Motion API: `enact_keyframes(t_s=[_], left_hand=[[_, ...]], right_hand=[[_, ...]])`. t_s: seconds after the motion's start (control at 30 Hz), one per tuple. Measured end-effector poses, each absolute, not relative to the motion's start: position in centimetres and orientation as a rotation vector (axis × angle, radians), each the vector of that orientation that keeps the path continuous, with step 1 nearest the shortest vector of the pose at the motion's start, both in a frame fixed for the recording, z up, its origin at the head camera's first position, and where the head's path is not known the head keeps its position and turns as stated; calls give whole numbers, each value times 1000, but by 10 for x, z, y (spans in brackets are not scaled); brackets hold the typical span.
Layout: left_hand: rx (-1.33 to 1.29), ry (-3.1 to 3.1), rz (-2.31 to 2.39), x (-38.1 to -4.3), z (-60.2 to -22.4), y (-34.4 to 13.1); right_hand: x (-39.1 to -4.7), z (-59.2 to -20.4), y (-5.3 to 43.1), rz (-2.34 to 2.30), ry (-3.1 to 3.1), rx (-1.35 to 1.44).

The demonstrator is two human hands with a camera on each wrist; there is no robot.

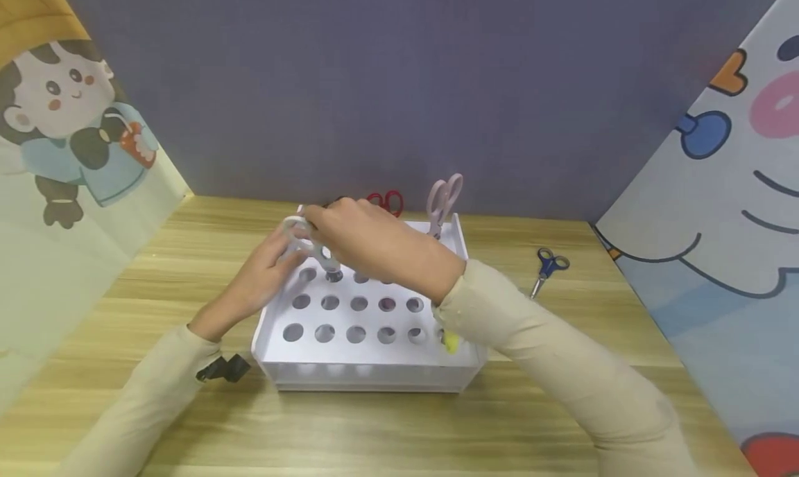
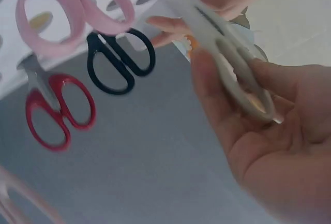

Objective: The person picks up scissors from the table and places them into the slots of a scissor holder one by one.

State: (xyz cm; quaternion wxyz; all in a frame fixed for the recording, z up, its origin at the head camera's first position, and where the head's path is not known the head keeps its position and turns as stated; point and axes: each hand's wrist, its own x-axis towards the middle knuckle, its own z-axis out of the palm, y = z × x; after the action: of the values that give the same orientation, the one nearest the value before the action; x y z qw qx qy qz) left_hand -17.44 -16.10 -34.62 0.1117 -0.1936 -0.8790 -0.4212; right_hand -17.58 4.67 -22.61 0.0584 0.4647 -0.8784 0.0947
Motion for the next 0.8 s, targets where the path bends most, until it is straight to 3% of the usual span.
enact_keyframes(t_s=[0.4, 0.8], left_hand=[[-577, -2552, -1229, -177, -346, -159], [-581, -2550, -1209, -180, -348, -154]], right_hand=[[-188, -226, 74, 451, -2694, 1469], [-185, -218, 166, 636, -2722, 1146]])
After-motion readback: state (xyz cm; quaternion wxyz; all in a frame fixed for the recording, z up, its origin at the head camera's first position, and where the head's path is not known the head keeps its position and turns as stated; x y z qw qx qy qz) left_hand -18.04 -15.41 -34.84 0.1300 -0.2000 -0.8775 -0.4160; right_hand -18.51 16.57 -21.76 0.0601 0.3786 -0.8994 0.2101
